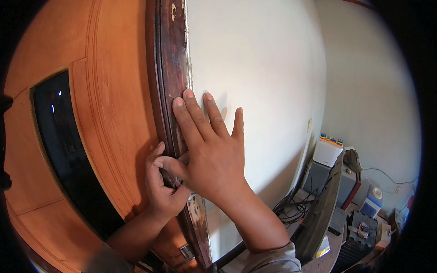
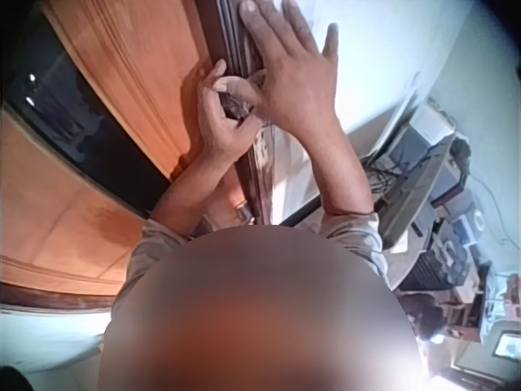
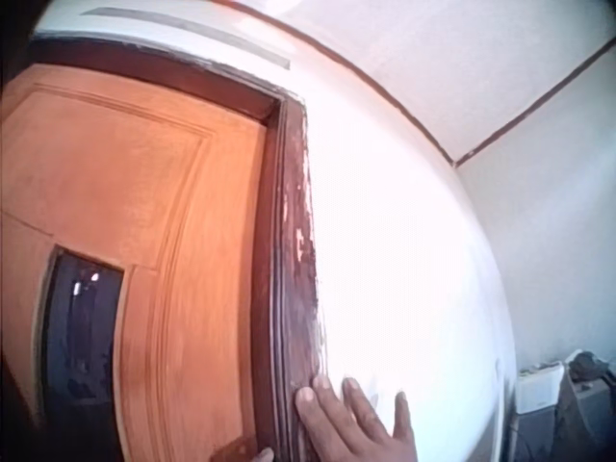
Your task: The person sands the vertical edge of a wooden door frame using a sanding block. They repeatedly rub the block along the frame and occasionally wipe the surface with their hand to check the finish.
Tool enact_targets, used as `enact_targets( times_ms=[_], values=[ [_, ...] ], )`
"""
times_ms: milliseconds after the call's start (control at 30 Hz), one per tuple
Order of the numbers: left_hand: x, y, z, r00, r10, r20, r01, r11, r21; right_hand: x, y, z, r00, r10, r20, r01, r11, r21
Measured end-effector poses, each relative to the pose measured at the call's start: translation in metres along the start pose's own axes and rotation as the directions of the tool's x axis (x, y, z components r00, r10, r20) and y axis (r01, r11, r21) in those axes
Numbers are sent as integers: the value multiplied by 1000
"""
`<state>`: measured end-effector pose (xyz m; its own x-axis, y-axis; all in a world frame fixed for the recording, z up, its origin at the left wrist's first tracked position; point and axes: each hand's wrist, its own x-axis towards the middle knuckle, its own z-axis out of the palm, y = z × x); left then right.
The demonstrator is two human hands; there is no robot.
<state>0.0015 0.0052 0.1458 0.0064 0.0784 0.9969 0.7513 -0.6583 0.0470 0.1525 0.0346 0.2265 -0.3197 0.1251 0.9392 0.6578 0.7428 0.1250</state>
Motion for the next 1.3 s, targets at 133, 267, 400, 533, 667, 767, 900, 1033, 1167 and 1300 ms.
enact_targets(
  times_ms=[133, 267, 400, 533, 667, 767, 900, 1033, 1167, 1300],
  values=[
    [0, -4, 2, 998, 65, -25, -65, 998, 25, -9, 1, -1, 999, 8, 41, -9, 1000, 27],
    [-2, -3, 1, 999, 38, -21, -38, 999, 13, -20, 2, 0, 997, 6, 82, -11, 998, 61],
    [-4, -3, 1, 1000, 28, -2, -28, 999, -18, -25, 6, 5, 998, -15, 56, 6, 990, 143],
    [-4, -6, 0, 998, 68, 8, -69, 997, 42, -25, 9, 12, 998, -43, 43, 35, 984, 175],
    [-5, -5, 0, 999, 47, 10, -47, 999, 17, -22, 13, 16, 997, -58, 45, 49, 984, 170],
    [-5, -3, 1, 1000, 26, 10, -26, 999, 34, -19, 15, 17, 997, -78, 28, 72, 982, 177],
    [-6, -2, 1, 1000, -7, 10, 7, 1000, 4, -15, 16, 18, 996, -87, 20, 82, 983, 166],
    [-6, -1, 0, 1000, -8, 8, 8, 1000, -4, -8, 16, 19, 996, -92, -2, 91, 981, 169],
    [-5, -1, -1, 1000, -4, 19, 4, 1000, -10, 0, 15, 17, 996, -91, -17, 92, 982, 164],
    [-4, -4, 2, 1000, 13, -15, -13, 1000, -4, 7, 14, 15, 996, -88, -25, 91, 983, 160]
  ],
)
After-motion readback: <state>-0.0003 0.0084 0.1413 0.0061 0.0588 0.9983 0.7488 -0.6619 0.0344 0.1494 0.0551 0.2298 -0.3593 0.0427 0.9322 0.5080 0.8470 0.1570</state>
